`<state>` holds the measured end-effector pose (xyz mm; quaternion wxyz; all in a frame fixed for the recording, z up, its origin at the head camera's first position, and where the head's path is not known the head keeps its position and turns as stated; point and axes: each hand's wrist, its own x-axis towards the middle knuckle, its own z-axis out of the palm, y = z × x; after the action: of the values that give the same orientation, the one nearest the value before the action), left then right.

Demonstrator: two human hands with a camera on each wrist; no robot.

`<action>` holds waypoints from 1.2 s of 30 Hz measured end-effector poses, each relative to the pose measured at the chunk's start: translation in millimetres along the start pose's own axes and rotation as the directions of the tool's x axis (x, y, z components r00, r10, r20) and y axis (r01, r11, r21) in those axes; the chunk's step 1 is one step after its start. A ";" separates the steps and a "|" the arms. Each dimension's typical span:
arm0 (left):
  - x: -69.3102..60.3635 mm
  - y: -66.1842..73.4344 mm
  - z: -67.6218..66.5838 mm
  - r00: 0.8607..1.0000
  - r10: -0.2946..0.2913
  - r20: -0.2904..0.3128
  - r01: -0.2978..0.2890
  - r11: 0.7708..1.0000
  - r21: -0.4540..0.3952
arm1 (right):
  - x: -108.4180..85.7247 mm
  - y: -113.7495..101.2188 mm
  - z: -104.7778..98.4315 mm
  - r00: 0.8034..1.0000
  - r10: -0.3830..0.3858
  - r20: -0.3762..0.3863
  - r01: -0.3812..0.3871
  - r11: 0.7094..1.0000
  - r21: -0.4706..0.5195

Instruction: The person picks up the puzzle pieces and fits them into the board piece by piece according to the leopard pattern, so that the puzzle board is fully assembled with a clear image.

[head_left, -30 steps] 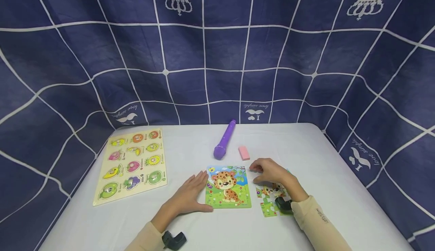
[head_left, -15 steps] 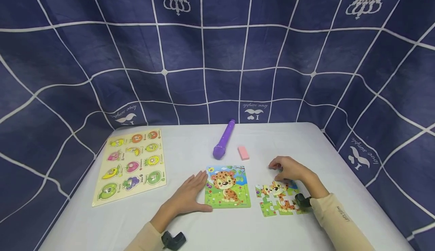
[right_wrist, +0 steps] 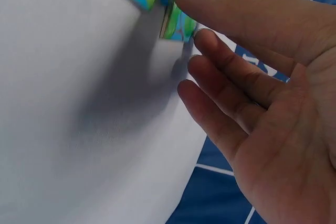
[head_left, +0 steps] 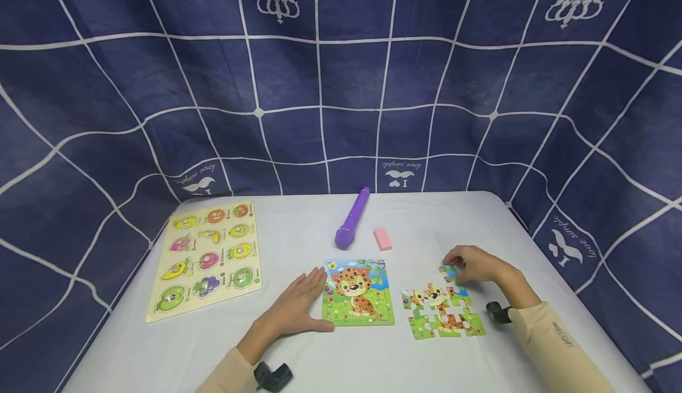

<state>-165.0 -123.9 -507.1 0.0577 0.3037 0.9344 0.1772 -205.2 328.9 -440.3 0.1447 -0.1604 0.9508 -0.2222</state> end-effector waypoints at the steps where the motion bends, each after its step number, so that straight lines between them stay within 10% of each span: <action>1: 0.0 0.1 -0.1 1.000 0.000 0.000 0.000 1.000 0.002 | -0.5 1.3 -0.5 1.000 0.015 0.001 -0.015 1.000 0.004; 21: -1.3 1.2 -0.1 1.000 -0.003 0.000 0.003 1.000 -0.022 | -1.6 11.1 -3.3 0.996 0.094 0.006 -0.094 0.995 0.042; 36: -1.3 2.3 -2.0 1.000 -0.011 0.000 0.011 1.000 -0.011 | -7.2 27.2 4.6 0.995 0.020 -0.096 -0.006 0.990 0.144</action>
<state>-163.0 -123.5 -504.3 0.0604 0.2983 0.9351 0.1818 -203.7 353.0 -455.5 0.1109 -0.1324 0.9392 -0.2966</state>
